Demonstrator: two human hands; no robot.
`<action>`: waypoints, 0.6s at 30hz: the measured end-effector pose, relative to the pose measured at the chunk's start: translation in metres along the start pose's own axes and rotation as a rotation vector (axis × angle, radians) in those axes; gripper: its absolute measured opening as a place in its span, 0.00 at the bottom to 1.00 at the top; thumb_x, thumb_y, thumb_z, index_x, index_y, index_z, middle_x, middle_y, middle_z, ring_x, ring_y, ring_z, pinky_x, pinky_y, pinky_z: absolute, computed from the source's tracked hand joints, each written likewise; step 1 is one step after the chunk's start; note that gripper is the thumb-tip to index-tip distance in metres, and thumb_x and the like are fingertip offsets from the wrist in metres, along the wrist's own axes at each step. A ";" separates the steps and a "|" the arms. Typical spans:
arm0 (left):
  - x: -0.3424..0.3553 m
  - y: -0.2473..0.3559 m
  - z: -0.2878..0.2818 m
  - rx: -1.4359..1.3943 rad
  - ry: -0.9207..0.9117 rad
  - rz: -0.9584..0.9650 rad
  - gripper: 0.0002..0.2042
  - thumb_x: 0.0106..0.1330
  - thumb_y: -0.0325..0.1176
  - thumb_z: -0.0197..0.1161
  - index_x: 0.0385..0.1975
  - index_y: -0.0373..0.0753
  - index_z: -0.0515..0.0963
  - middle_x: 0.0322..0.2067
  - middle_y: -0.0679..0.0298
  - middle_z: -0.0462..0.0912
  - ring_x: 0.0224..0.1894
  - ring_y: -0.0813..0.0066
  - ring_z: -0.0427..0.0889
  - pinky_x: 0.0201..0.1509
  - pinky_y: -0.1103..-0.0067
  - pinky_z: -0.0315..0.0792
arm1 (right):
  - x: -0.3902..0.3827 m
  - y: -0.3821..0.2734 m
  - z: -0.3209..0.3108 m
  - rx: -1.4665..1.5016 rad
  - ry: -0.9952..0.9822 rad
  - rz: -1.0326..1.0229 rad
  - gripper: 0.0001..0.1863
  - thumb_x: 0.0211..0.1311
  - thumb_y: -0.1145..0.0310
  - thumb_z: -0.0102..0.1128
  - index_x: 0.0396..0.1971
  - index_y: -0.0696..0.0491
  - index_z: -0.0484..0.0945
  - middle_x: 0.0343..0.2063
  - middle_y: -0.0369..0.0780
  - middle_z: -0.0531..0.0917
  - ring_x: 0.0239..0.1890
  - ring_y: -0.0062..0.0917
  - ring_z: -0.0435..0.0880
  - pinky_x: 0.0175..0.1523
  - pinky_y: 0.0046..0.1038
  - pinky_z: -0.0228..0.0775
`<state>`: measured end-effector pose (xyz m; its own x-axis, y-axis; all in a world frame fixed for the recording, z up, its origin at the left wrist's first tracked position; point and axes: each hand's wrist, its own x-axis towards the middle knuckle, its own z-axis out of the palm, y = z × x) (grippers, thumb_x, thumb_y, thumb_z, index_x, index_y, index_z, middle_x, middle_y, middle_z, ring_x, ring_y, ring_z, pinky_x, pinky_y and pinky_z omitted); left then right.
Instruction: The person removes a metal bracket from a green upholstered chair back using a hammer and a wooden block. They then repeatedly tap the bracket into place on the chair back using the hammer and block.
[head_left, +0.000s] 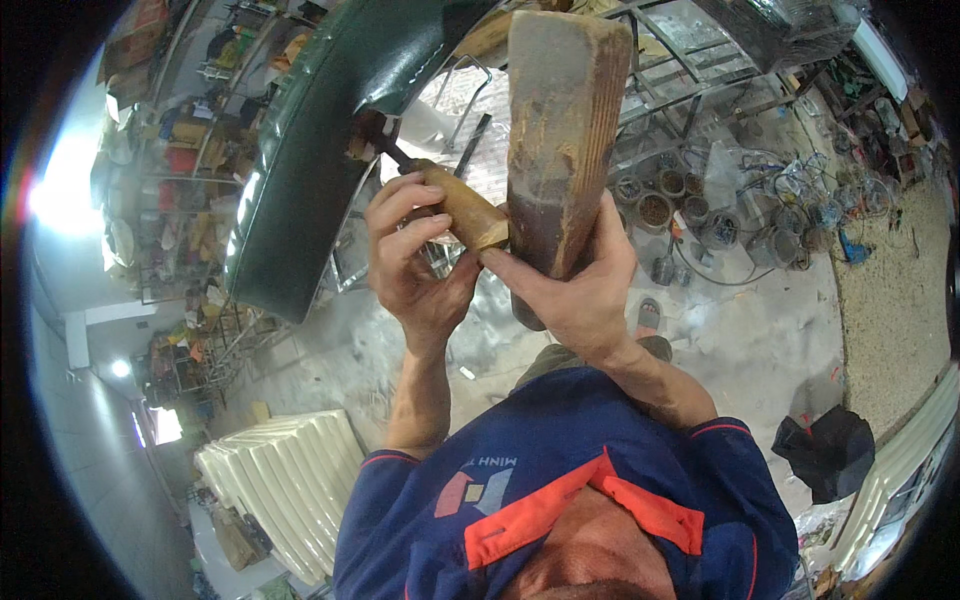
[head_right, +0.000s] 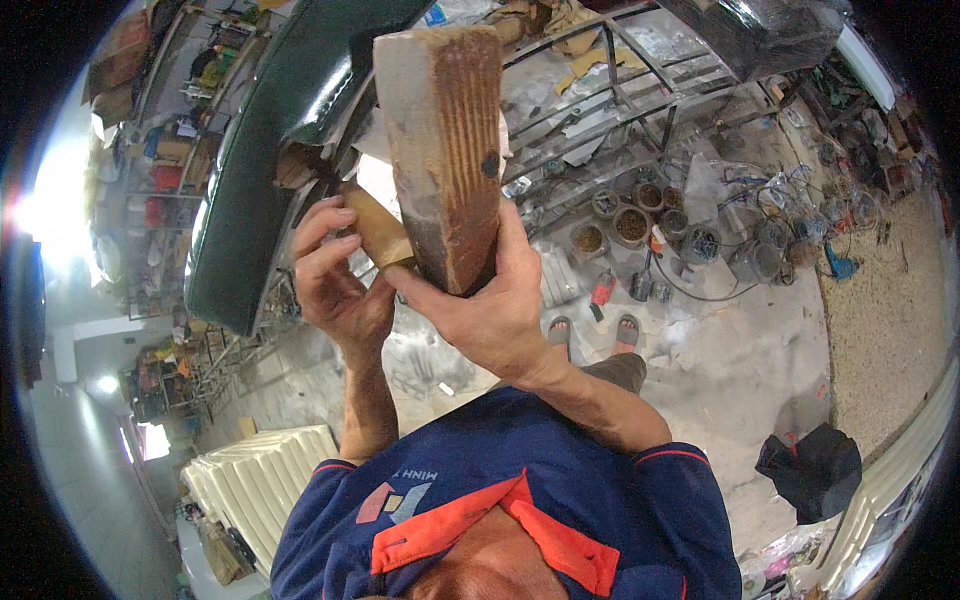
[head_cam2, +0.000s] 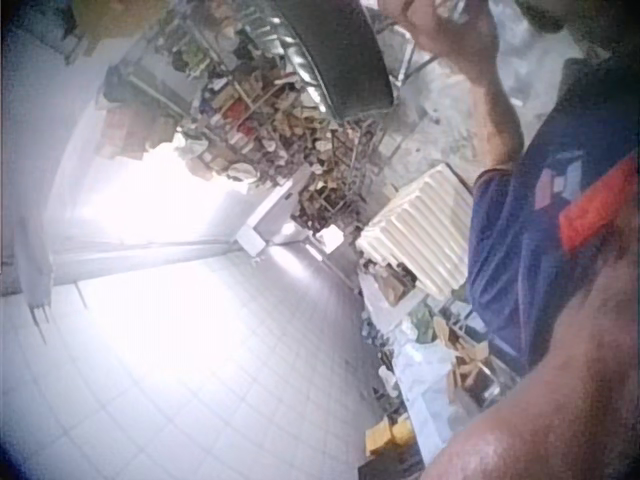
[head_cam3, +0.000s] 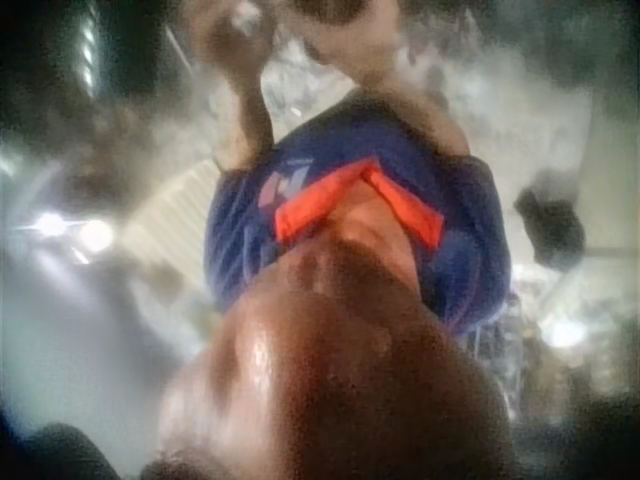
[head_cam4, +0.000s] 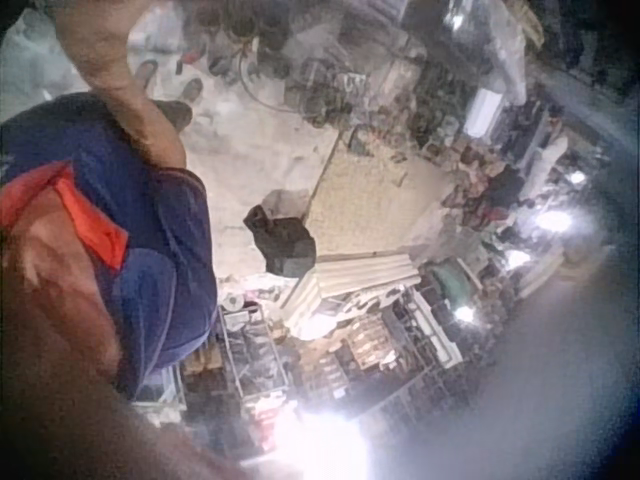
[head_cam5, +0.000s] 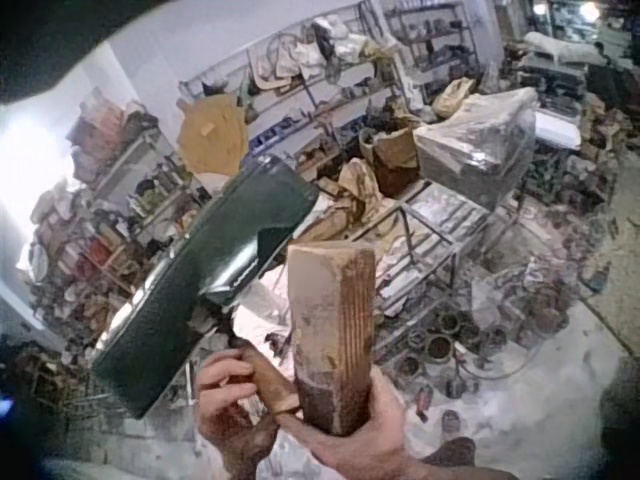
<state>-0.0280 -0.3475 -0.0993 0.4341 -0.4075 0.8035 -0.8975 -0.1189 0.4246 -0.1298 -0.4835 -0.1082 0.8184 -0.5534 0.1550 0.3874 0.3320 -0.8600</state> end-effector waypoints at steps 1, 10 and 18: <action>-0.001 0.000 0.003 0.024 0.047 0.008 0.28 0.49 0.30 0.85 0.50 0.41 0.79 0.52 0.56 0.81 0.60 0.52 0.79 0.61 0.64 0.78 | 0.001 -0.002 0.001 -0.016 0.003 -0.010 0.34 0.52 0.80 0.81 0.57 0.59 0.72 0.48 0.41 0.85 0.49 0.22 0.86 0.54 0.27 0.80; 0.004 0.016 0.011 0.118 -0.014 -0.066 0.25 0.55 0.28 0.78 0.55 0.40 0.83 0.55 0.52 0.81 0.63 0.50 0.78 0.65 0.62 0.76 | 0.008 0.001 0.000 0.051 -0.046 -0.035 0.36 0.51 0.77 0.82 0.58 0.60 0.70 0.47 0.42 0.85 0.49 0.22 0.85 0.54 0.28 0.79; 0.001 0.023 -0.009 0.228 -0.100 -0.001 0.25 0.56 0.27 0.78 0.56 0.41 0.82 0.57 0.52 0.82 0.64 0.47 0.80 0.67 0.60 0.75 | 0.006 -0.002 -0.016 0.131 -0.069 0.081 0.36 0.52 0.77 0.82 0.59 0.59 0.71 0.48 0.41 0.84 0.50 0.21 0.84 0.55 0.28 0.78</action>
<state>-0.0472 -0.3428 -0.0848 0.4352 -0.4935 0.7530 -0.8963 -0.3162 0.3108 -0.1322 -0.5002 -0.1134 0.8743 -0.4690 0.1248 0.3676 0.4721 -0.8012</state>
